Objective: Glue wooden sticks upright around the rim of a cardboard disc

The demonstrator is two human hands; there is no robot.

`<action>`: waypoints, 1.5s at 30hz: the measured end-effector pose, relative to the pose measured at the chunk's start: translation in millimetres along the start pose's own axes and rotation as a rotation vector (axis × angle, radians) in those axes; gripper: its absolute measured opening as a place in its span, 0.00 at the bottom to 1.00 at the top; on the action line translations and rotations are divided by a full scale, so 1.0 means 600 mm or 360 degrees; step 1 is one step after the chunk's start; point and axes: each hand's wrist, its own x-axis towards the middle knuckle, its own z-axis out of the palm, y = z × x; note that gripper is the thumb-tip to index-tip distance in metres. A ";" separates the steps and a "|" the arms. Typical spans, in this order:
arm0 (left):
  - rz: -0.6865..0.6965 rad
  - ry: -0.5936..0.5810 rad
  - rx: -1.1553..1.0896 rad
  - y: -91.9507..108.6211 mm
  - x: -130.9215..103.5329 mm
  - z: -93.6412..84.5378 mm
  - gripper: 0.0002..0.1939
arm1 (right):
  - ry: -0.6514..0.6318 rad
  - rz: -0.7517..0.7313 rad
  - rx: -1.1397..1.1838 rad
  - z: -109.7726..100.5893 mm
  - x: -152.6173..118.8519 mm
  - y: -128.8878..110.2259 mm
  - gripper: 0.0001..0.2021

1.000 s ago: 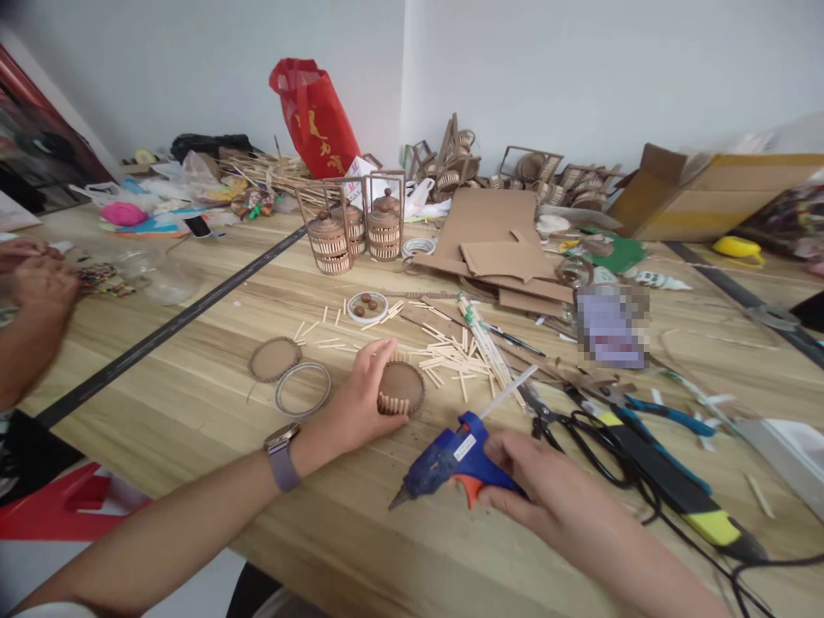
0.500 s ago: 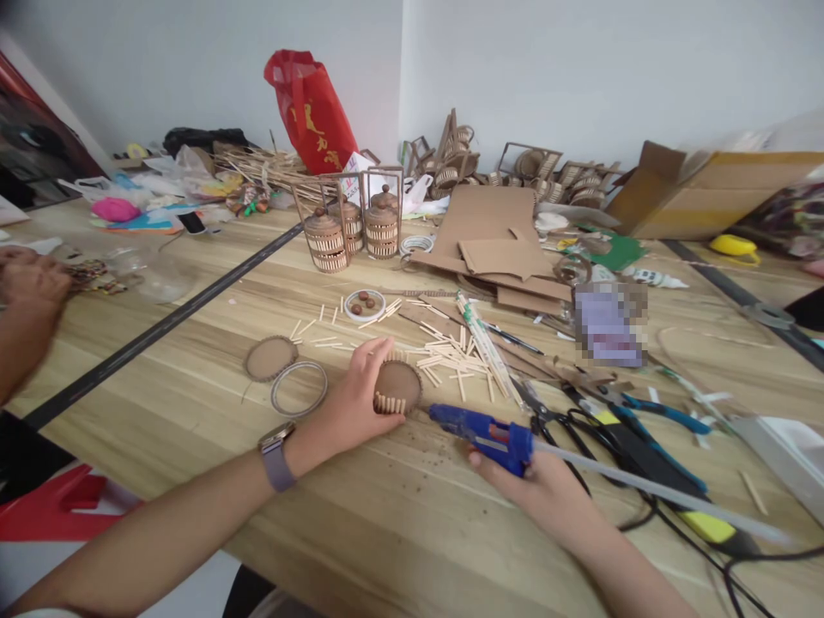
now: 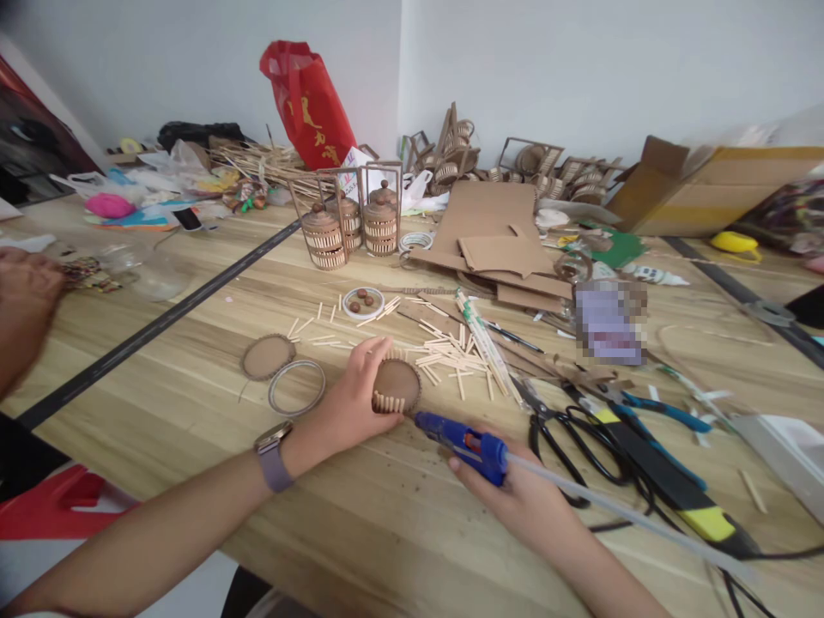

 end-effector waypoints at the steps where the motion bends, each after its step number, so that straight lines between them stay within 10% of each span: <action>1: 0.0001 -0.0001 -0.0003 0.000 0.000 0.000 0.55 | 0.0000 -0.0028 -0.0003 -0.001 0.001 -0.005 0.16; 45: 0.0029 0.0017 -0.0009 -0.004 0.001 0.003 0.54 | 0.0146 -0.0008 -0.0095 0.008 0.002 -0.021 0.17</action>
